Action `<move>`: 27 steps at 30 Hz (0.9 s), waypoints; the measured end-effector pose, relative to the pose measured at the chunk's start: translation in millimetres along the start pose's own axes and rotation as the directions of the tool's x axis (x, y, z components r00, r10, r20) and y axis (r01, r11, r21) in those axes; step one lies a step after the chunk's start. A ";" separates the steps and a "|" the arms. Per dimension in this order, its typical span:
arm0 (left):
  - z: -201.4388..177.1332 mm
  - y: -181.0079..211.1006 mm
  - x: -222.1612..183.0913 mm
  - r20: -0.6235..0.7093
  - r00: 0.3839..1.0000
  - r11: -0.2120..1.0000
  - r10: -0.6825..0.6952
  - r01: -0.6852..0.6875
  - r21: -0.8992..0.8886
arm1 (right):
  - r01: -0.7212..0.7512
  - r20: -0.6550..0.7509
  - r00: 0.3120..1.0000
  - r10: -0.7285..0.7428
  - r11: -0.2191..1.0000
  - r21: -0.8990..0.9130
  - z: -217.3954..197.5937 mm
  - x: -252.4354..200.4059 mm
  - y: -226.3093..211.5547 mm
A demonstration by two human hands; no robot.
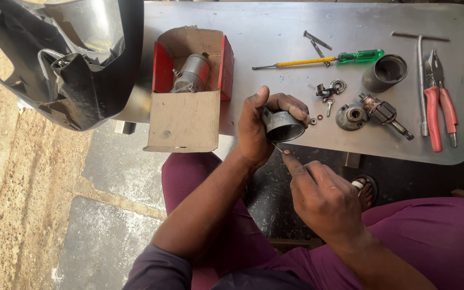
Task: The person sits at a metal workbench and works on a scooter starter motor, holding its cylindrical end housing and using pliers and a small screwdriver to remove and refit small internal components such as brushes, springs and screws, picking parts from the bench and fitting them into the housing by hand.
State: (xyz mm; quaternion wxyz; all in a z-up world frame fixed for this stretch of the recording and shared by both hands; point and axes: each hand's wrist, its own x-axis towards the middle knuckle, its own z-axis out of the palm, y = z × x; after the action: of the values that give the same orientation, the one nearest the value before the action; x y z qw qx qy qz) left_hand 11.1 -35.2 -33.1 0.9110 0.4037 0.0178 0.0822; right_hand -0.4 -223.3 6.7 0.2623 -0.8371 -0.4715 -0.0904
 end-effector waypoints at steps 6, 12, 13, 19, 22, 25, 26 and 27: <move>2.6 -3.1 -0.9 -0.016 0.999 0.999 0.033 -0.033 -0.035 | -0.014 -0.046 0.999 0.013 0.999 -0.029 0.7 2.8 -8.7; 2.1 -2.6 -1.5 -0.072 0.991 0.993 0.113 -0.111 0.033 | -0.079 -0.041 0.996 0.082 0.993 0.083 5.5 3.9 -10.4; 1.3 -2.2 -0.9 -0.083 0.990 0.992 0.118 -0.115 0.046 | -0.034 -0.068 0.997 0.035 0.999 0.016 10.0 2.1 -11.6; -3.3 -0.7 -2.6 -0.047 0.984 0.985 0.170 -0.171 -0.018 | -0.263 0.048 0.962 0.267 0.872 0.413 5.4 12.1 -10.9; -4.3 -2.8 -4.0 -0.073 0.982 0.984 0.172 -0.174 -0.028 | -0.216 0.012 0.971 0.240 0.848 0.483 5.0 12.9 -8.1; -4.0 -1.5 -3.7 -0.072 0.984 0.986 0.160 -0.163 -0.041 | -0.222 0.028 0.969 0.244 0.820 0.527 1.2 13.8 -5.5; -3.8 -1.4 -3.8 -0.072 0.984 0.986 0.161 -0.165 -0.041 | -0.221 0.028 0.970 0.243 0.821 0.527 0.6 14.5 -4.3; -3.6 -1.1 -4.8 -0.066 0.984 0.986 0.164 -0.166 -0.020 | -0.270 0.073 0.958 0.277 0.789 0.552 0.2 14.8 -3.8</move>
State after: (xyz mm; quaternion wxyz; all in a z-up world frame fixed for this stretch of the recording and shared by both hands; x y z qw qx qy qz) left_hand 6.2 -34.1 -36.5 0.9052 0.3892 0.0124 0.1704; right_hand 4.4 -210.7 13.8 0.5075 -0.7831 -0.3494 0.0844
